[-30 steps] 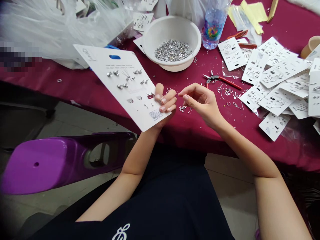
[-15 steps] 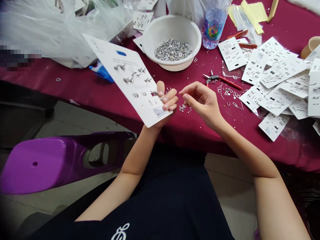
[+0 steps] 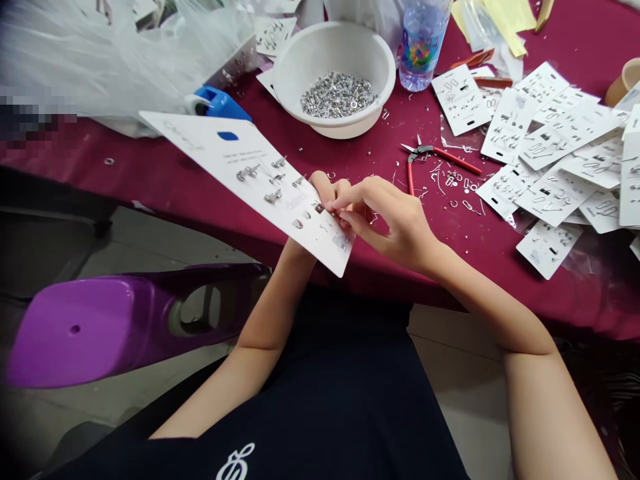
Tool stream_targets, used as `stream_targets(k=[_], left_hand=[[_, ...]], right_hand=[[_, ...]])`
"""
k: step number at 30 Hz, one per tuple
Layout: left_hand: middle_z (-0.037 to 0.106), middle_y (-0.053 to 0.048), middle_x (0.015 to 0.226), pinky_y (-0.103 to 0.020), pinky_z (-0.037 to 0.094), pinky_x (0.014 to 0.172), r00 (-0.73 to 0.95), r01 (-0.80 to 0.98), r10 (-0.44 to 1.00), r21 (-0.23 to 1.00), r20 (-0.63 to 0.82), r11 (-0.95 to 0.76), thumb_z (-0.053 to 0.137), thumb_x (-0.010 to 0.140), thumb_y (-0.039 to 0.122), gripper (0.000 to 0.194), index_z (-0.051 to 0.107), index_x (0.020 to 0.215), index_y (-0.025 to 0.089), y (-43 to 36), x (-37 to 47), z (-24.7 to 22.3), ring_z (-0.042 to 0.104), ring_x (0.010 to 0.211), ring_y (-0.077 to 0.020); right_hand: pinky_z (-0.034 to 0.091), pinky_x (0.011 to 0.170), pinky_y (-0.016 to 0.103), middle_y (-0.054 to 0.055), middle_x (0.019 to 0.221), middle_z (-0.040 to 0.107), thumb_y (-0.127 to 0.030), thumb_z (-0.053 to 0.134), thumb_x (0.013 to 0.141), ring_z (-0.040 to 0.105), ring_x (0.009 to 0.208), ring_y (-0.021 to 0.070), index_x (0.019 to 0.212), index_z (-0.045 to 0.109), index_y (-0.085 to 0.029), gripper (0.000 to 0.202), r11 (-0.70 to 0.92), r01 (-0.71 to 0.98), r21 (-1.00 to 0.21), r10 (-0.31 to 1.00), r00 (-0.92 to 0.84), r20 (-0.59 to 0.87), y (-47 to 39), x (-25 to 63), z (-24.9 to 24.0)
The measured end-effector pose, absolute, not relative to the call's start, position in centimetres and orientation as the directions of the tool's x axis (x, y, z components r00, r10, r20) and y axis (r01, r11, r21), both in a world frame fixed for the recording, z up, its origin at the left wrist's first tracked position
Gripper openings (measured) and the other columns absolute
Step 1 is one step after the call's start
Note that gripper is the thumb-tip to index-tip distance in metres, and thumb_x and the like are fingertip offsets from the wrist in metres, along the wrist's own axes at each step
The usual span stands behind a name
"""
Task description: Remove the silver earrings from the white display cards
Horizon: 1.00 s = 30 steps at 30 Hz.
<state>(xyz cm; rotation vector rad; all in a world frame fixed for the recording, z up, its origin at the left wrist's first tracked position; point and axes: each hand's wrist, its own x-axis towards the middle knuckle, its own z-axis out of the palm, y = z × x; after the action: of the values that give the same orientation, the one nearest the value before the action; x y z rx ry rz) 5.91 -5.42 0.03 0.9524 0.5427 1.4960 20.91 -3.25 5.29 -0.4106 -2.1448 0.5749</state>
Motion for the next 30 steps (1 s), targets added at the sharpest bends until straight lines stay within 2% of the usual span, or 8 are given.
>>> stream_targets(k=[5,9,12,15,20,25,30], left_hand=[[0.051,0.005,0.062,-0.024,0.046,0.049,0.054,-0.591,0.945,0.773,0.322,-0.229,0.081,0.072,0.055,0.050,0.044,0.069,0.022,-5.8,6.0,0.1,0.056,0.053,-0.0096],[0.053,0.006,0.060,-0.022,0.044,0.047,0.064,-0.581,0.916,0.761,0.396,-0.288,0.079,0.077,0.050,0.046,0.045,0.068,0.020,-5.7,5.9,0.4,0.056,0.050,-0.0094],[0.052,0.006,0.058,-0.021,0.044,0.048,0.080,-0.563,0.904,0.767,0.421,-0.308,0.080,0.075,0.049,0.048,0.044,0.066,0.019,-5.5,5.7,0.6,0.055,0.049,-0.0088],[0.054,0.005,0.059,-0.021,0.042,0.047,0.093,-0.541,0.915,0.792,0.391,-0.284,0.080,0.073,0.055,0.052,0.043,0.064,0.019,-5.5,5.7,0.7,0.053,0.049,-0.0087],[0.054,0.005,0.062,-0.022,0.044,0.047,0.096,-0.526,0.917,0.801,0.388,-0.284,0.082,0.070,0.055,0.053,0.045,0.062,0.019,-5.4,5.6,0.6,0.055,0.049,-0.0090],[0.052,0.005,0.059,-0.023,0.047,0.048,0.113,-0.507,0.897,0.801,0.428,-0.318,0.080,0.074,0.053,0.050,0.045,0.063,0.019,-5.3,5.7,0.9,0.056,0.048,-0.0095],[0.048,0.006,0.056,-0.021,0.041,0.045,0.131,-0.459,0.880,0.815,0.457,-0.355,0.079,0.076,0.050,0.051,0.042,0.062,0.018,-5.5,5.7,1.2,0.048,0.044,-0.0061]], right_hand=[[0.052,0.065,0.022,0.000,0.076,0.065,-0.012,0.055,0.094,0.061,0.069,0.0081,0.092,0.066,-0.016,0.012,0.889,0.088,-0.450,0.410,-0.593,0.693,-3.2,21.1,5.5],[0.050,0.064,0.020,-0.001,0.078,0.067,-0.013,0.055,0.094,0.060,0.067,0.0065,0.092,0.067,-0.016,0.012,0.871,0.135,-0.472,0.439,-0.644,0.627,-3.2,21.3,6.0],[0.048,0.062,0.018,-0.002,0.078,0.067,-0.011,0.056,0.091,0.059,0.064,0.0049,0.091,0.067,-0.015,0.012,0.844,0.152,-0.515,0.470,-0.671,0.573,-3.1,21.5,6.4],[0.046,0.061,0.017,-0.003,0.074,0.066,-0.010,0.057,0.089,0.057,0.062,0.0041,0.090,0.067,-0.014,0.011,0.835,0.128,-0.535,0.464,-0.687,0.560,-3.1,21.6,6.6],[0.046,0.061,0.019,-0.003,0.072,0.063,-0.014,0.056,0.092,0.054,0.061,0.0047,0.089,0.066,-0.016,0.011,0.842,0.152,-0.517,0.458,-0.707,0.539,-3.2,21.7,6.7],[0.047,0.061,0.019,-0.003,0.072,0.061,-0.011,0.054,0.090,0.055,0.063,0.0056,0.086,0.062,-0.016,0.011,0.854,0.151,-0.498,0.445,-0.708,0.548,-3.3,21.7,6.6],[0.047,0.062,0.019,-0.003,0.074,0.060,-0.009,0.051,0.089,0.055,0.065,0.0061,0.083,0.057,-0.017,0.012,0.886,0.133,-0.445,0.404,-0.694,0.596,-3.4,21.3,6.2]])
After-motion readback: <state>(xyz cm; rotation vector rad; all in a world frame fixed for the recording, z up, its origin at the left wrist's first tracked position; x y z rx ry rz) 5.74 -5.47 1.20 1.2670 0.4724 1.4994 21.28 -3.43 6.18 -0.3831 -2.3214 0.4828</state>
